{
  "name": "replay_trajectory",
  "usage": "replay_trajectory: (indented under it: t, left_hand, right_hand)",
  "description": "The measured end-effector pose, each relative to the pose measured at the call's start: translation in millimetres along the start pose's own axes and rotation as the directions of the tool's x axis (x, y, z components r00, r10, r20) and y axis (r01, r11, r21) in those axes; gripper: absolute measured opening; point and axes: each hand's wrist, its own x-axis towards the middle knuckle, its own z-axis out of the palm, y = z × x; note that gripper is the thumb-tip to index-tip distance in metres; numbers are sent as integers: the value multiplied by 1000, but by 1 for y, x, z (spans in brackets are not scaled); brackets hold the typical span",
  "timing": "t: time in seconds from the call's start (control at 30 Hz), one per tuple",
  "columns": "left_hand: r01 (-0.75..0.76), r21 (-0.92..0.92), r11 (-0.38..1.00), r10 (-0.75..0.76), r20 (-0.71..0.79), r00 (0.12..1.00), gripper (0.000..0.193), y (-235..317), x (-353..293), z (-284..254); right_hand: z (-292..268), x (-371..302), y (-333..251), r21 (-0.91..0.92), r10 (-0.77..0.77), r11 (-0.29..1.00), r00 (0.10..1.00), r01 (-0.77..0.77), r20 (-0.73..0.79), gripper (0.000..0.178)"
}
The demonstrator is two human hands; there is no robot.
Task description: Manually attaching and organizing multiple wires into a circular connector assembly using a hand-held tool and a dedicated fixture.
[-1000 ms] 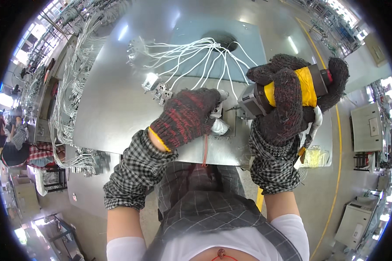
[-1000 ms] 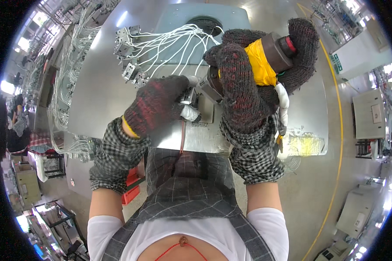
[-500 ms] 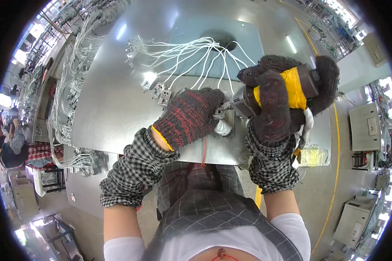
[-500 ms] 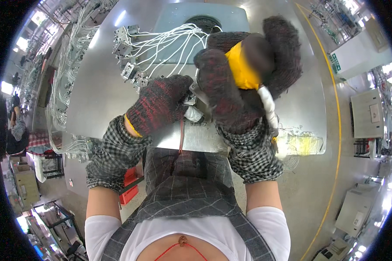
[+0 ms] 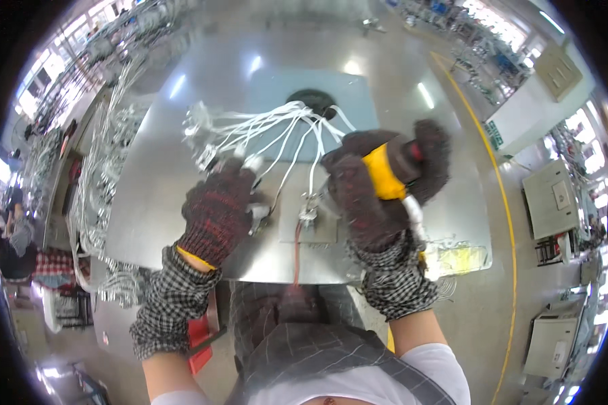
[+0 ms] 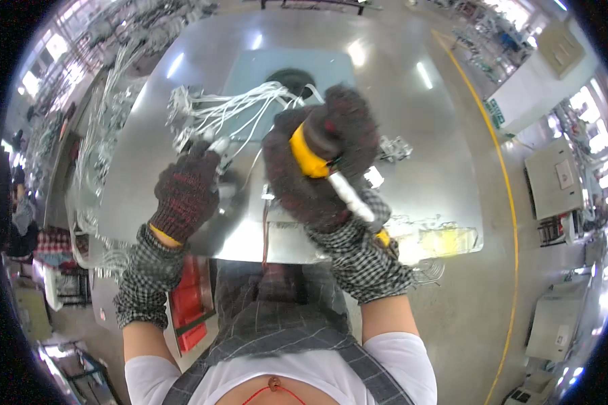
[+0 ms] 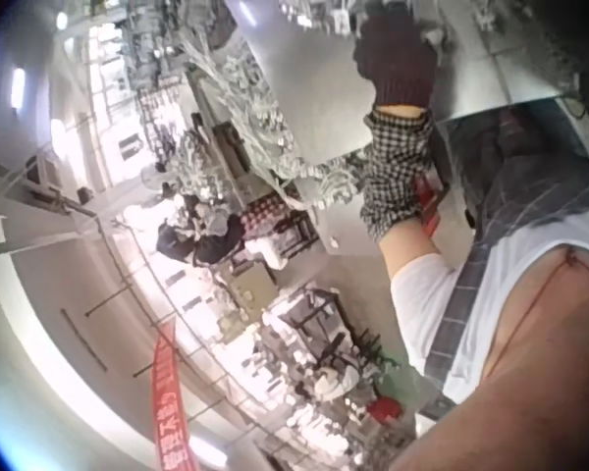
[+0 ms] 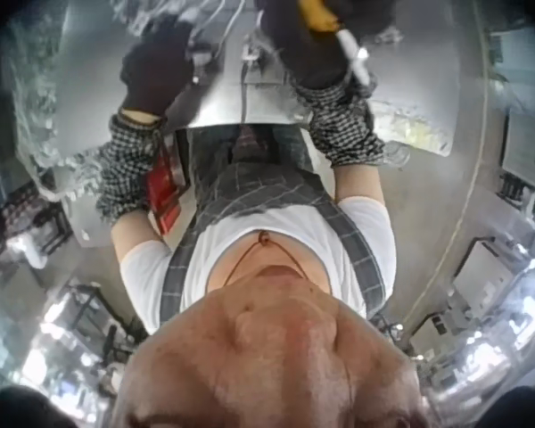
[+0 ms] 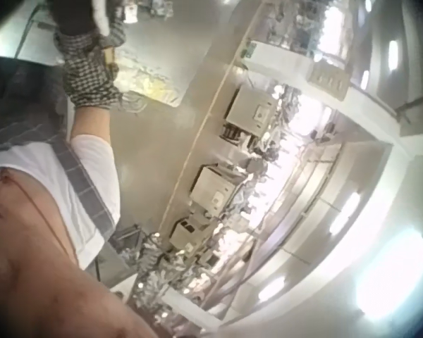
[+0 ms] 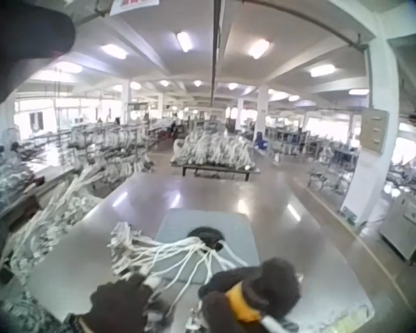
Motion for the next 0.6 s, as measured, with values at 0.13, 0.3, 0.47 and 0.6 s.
replay_trajectory:
  t: [0.13, 0.3, 0.47, 0.6]
  left_hand:
    - [-59, 307, 950, 82, -63, 995, 39, -17, 1, 19]
    - [-147, 364, 920, 187, -75, 980, 41, -13, 14, 7]
    - [12, -578, 816, -58, -61, 996, 27, 3, 19, -16]
    - [222, -961, -162, -43, 232, 972, 39, -7, 16, 12]
  right_hand:
    - [-1, -2, 2, -56, -69, 996, 991, 76, 114, 85]
    - [-5, -9, 5, -87, -87, 991, 990, 97, 112, 82]
    - [-7, -11, 4, -83, -94, 991, 987, 105, 128, 80]
    - [-4, -11, 3, -16, -35, 999, 997, 36, 71, 75]
